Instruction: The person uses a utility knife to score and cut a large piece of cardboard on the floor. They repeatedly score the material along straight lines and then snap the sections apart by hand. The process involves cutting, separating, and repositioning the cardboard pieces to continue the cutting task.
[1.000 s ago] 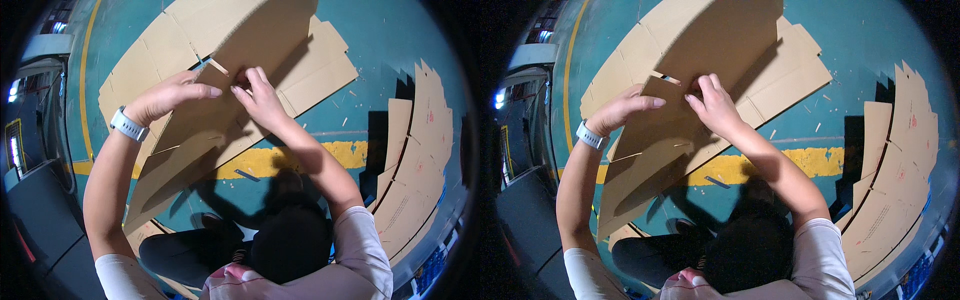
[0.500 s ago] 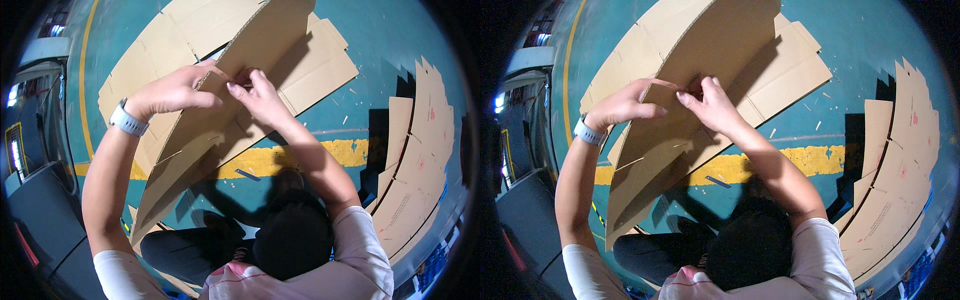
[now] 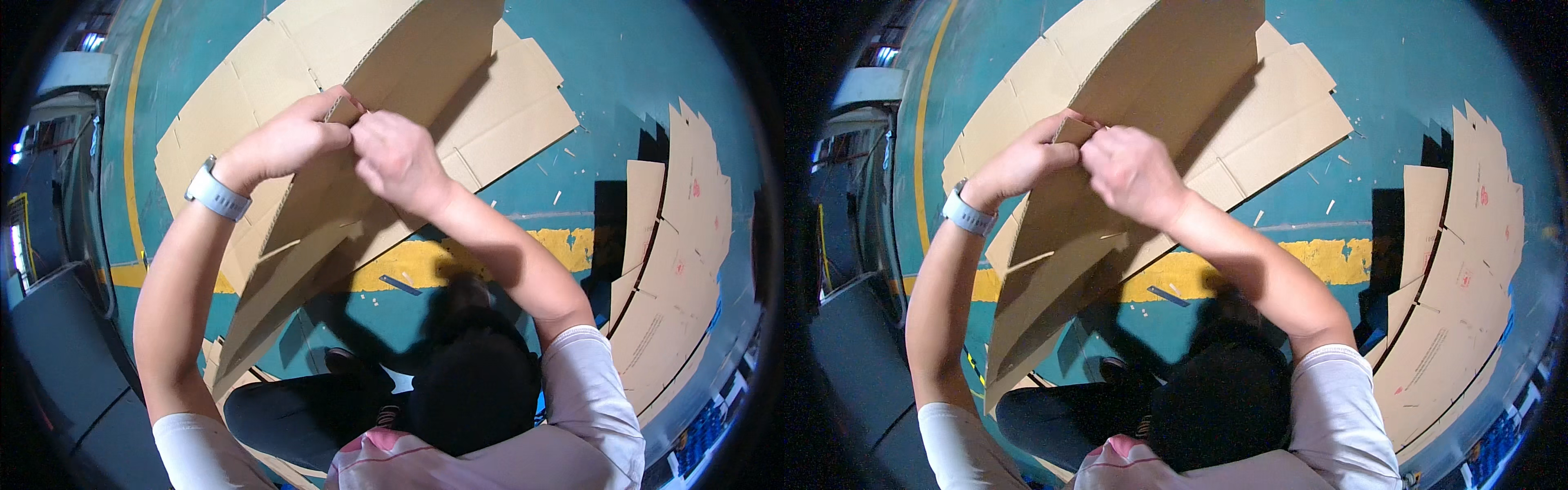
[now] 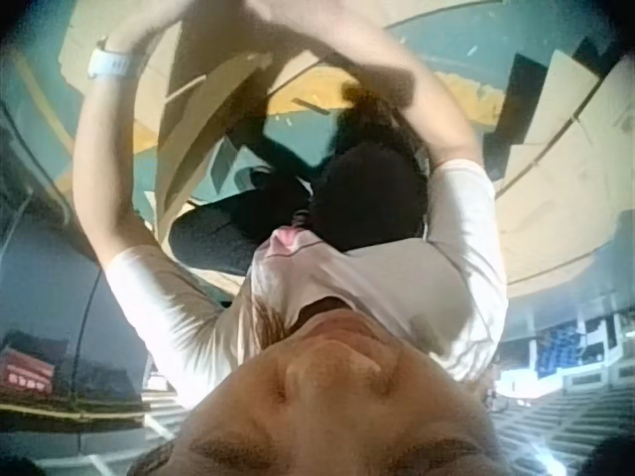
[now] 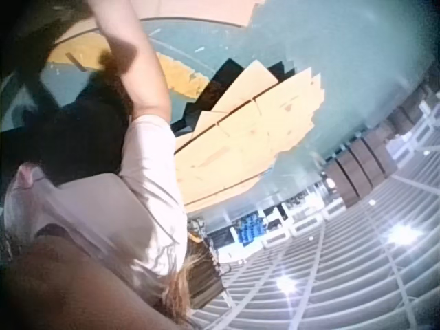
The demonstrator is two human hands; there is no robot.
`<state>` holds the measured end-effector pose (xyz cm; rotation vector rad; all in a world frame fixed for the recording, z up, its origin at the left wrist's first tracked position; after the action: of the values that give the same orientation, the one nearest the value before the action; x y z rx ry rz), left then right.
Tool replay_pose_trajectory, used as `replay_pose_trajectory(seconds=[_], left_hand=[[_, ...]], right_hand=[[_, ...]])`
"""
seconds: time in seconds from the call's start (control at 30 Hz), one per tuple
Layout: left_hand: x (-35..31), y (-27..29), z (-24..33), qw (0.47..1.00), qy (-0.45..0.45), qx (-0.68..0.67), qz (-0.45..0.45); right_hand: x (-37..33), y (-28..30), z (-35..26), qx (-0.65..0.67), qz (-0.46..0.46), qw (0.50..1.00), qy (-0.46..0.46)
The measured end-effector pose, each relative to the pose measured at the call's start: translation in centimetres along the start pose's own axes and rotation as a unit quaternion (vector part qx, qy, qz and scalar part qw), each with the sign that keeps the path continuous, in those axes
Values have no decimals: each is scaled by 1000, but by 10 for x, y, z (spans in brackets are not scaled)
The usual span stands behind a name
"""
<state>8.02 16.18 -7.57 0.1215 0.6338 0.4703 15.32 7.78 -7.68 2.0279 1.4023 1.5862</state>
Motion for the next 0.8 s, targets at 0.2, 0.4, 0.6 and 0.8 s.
replay_pose_trajectory(seconds=[0.2,0.4,0.6,0.8], left_hand=[[-75,1,-24,980,113,163,-27],[-143,104,-113,969,121,106,190],[-99,329,-54,711,0,468,525],[46,71,-114,904,-149,367,162]], right_hand=[[-56,15,70,-16,-86,995,-52],[-111,-26,161,28,-309,905,-291],[-185,-86,66,184,-427,828,-313],[-294,-97,-24,-43,-446,891,-77]])
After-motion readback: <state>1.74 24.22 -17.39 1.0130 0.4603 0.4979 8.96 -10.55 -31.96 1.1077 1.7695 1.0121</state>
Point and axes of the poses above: each hand's wrist, its own x-axis towards the middle knuckle, its own y-axis out of the back of the hand, z = x × y, the point moved 8 cm from there along x, towards the middle knuckle, and after that the axes turned 15 degrees about -x, right-handed, at the moved point
